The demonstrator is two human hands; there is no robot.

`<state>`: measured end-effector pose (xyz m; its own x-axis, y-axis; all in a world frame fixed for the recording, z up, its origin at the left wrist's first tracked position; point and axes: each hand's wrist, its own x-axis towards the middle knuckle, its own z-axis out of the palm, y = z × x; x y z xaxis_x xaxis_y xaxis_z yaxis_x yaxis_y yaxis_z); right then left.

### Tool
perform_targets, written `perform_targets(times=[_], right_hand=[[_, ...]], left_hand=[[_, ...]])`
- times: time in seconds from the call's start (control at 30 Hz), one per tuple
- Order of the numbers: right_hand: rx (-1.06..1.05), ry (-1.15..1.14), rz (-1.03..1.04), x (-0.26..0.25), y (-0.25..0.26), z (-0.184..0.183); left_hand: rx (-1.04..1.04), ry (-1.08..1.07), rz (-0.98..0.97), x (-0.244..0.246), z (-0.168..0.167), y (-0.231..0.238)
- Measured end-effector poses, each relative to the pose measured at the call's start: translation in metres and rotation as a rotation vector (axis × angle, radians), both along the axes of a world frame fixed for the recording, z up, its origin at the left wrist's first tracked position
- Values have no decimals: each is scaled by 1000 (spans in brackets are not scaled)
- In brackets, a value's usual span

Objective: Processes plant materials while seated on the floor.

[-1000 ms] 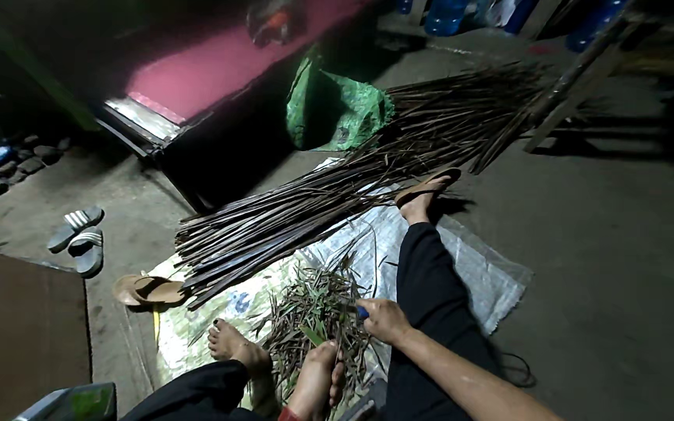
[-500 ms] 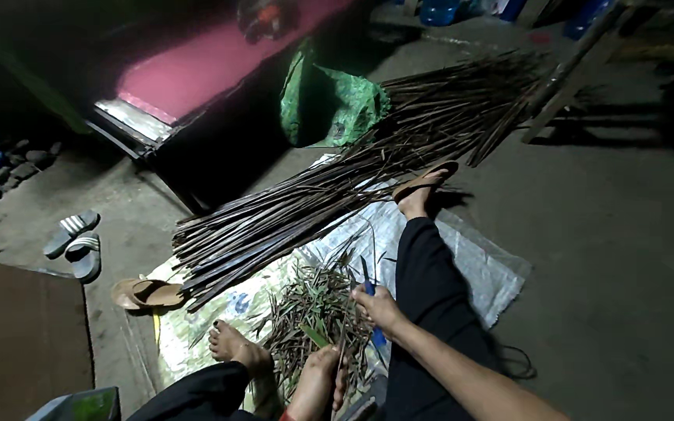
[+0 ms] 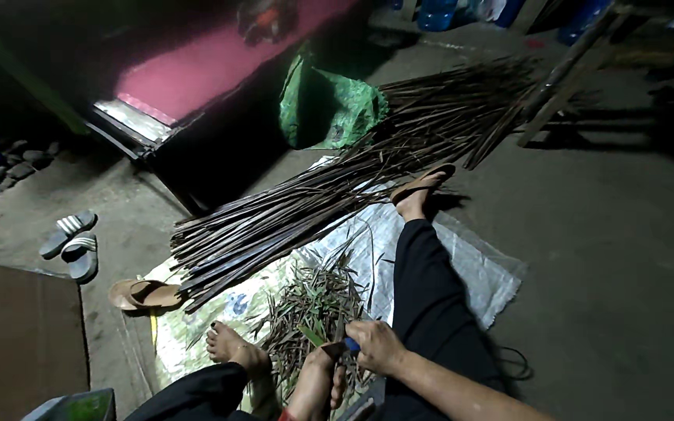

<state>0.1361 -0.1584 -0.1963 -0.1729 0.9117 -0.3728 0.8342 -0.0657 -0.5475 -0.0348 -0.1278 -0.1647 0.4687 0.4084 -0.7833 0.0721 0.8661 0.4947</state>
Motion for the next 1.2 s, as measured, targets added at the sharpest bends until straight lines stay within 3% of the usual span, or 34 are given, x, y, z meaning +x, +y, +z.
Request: perform_targets(times=[0.2, 0.4, 0.63, 0.83, 1.03, 1.2], right_hand=[[-57, -26, -77, 22, 16, -14], [-151, -95, -325, 48, 32, -11], [-92, 179, -75, -5, -6, 10], [-86, 20, -35, -2, 4, 3], [-250, -100, -268, 29, 26, -8], [-250, 218, -652, 42, 35, -12]], left_hand=[[-10, -17, -17, -2, 2, -1], [2, -32, -38, -4, 5, -4], [-2, 15, 4, 3, -1, 0], [11, -9, 18, 0, 3, -1], [15, -4, -22, 0, 5, -4], [6, 30, -28, 1, 5, -2]])
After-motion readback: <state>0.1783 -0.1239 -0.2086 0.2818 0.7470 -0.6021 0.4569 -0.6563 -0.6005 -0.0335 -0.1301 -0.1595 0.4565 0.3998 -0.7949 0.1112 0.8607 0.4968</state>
